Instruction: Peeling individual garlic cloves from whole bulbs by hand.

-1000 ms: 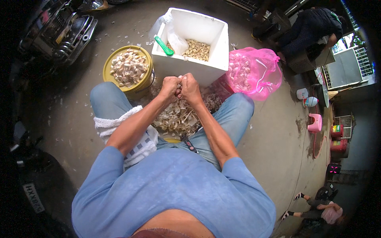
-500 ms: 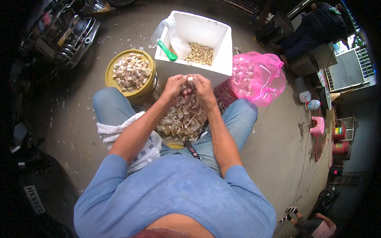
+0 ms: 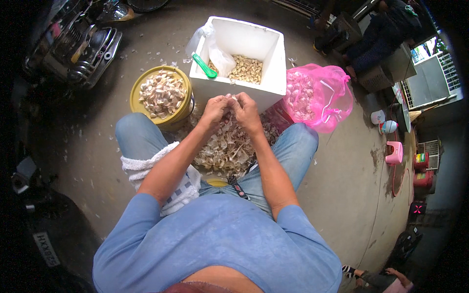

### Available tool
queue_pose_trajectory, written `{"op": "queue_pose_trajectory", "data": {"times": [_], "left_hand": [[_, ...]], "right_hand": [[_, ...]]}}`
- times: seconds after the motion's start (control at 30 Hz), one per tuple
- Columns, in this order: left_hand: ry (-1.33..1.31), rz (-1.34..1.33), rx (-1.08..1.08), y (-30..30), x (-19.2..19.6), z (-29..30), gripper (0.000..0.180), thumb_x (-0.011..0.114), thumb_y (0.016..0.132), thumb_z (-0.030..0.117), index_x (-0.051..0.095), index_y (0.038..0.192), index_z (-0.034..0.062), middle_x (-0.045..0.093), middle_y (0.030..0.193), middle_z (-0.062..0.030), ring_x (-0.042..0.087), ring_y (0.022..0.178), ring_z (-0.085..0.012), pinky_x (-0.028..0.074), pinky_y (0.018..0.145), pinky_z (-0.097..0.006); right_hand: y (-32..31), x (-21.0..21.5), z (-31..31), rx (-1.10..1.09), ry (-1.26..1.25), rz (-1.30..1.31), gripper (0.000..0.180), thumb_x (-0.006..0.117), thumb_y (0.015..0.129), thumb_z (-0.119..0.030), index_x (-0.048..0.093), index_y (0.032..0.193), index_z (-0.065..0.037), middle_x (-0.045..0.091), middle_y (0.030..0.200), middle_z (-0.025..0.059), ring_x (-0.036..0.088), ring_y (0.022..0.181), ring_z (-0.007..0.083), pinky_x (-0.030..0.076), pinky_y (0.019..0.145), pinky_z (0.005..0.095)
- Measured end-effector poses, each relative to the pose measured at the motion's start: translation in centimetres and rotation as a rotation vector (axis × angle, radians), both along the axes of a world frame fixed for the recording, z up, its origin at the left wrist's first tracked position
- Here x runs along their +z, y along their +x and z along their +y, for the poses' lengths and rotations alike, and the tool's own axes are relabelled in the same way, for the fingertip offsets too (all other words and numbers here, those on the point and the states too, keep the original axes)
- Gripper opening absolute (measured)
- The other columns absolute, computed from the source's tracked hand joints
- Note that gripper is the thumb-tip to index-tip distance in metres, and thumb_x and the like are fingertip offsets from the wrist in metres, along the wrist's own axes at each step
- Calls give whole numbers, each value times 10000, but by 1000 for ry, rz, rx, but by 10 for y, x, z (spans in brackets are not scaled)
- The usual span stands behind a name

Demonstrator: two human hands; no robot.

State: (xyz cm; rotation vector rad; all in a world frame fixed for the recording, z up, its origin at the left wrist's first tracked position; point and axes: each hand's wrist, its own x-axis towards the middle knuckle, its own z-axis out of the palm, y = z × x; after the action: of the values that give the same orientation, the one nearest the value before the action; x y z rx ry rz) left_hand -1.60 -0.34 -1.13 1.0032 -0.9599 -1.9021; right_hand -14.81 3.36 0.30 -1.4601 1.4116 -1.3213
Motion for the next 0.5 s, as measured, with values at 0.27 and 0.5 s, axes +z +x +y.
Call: {"op": "queue_pose_trajectory", "data": {"times": [0.27,0.5], "left_hand": [[70,43,84,2,-3,1,302,571,1041,334,635,895,78,541,649,17,506,504,-109,407,446,-258],[165,161,65,4,15,7,258,562,1032,274,642,879,82,576,690,-3,520,536,-109,410,459,-277]], "right_hand": [[13,15,2,-102,11,186,296,606,1032,-240,542,889,12,558,709,73,491,686,121,454,613,325],[18,23,4,-64,39,217,380,600,1036,-329,509,896,12,529,686,136,520,649,167,457,586,360]]}}
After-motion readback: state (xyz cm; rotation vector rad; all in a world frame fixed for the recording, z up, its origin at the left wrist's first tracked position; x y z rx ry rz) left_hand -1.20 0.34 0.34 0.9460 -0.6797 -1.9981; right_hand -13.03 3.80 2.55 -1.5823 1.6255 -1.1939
